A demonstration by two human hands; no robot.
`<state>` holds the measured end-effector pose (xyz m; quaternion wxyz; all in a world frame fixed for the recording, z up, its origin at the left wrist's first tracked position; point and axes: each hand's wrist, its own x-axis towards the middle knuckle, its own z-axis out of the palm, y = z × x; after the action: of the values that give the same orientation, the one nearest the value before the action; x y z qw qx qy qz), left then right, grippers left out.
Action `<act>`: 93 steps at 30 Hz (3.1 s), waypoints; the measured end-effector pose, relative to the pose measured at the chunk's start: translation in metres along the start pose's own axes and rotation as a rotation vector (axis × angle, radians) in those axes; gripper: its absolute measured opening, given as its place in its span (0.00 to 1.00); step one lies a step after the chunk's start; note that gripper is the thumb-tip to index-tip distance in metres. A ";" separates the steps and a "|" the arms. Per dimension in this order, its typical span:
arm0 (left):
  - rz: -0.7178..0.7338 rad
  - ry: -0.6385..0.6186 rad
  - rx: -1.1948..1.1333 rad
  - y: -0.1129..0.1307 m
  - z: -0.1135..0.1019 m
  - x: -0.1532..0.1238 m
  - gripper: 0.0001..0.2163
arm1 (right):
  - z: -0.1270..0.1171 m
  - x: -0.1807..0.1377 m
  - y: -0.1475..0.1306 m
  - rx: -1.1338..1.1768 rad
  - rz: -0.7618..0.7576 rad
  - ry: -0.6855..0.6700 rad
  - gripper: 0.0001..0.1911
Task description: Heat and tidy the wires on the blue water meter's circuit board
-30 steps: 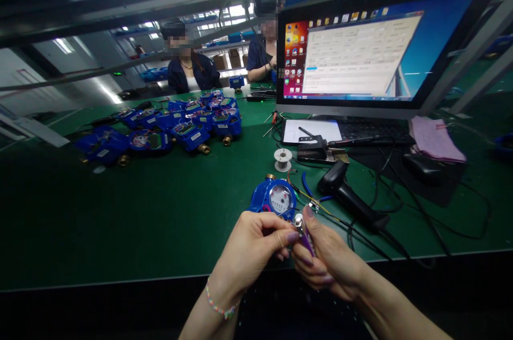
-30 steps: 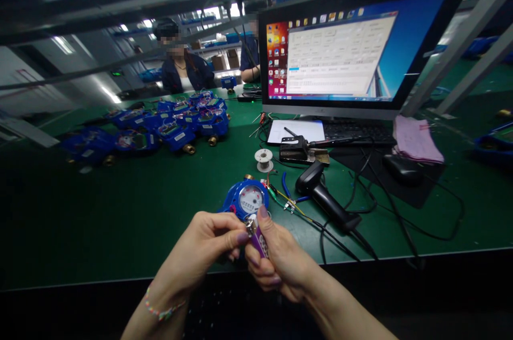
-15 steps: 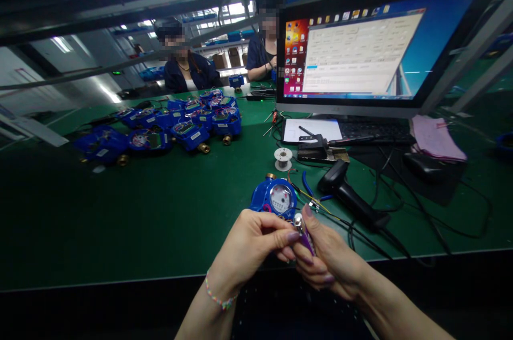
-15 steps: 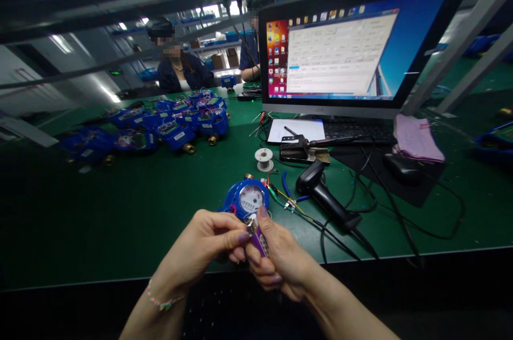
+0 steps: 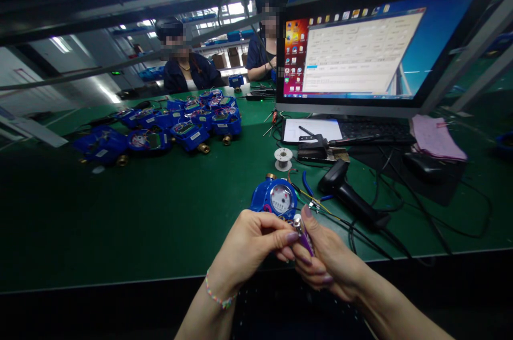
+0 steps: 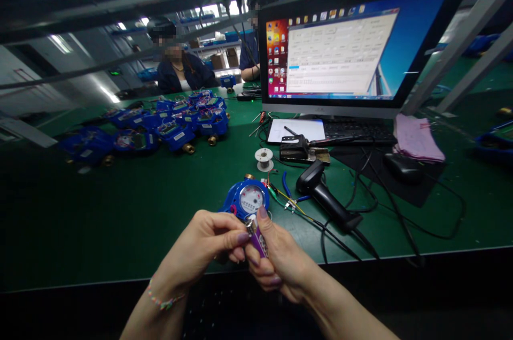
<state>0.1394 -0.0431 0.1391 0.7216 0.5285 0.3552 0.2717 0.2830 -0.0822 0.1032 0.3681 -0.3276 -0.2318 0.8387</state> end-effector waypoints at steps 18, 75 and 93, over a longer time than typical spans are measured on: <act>-0.012 0.032 -0.053 -0.001 0.001 0.001 0.04 | 0.007 -0.001 -0.001 -0.052 -0.061 0.080 0.32; 0.327 0.301 0.470 -0.011 0.027 -0.016 0.08 | 0.009 0.005 0.014 -0.242 -0.348 0.382 0.32; 0.461 0.353 0.590 -0.016 0.031 -0.014 0.07 | 0.007 0.007 0.017 -0.248 -0.368 0.424 0.33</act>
<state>0.1561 -0.0756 0.1332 0.3874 0.7237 0.4086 0.3990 0.2667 -0.0883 0.0947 0.5112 -0.4904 -0.3056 0.6363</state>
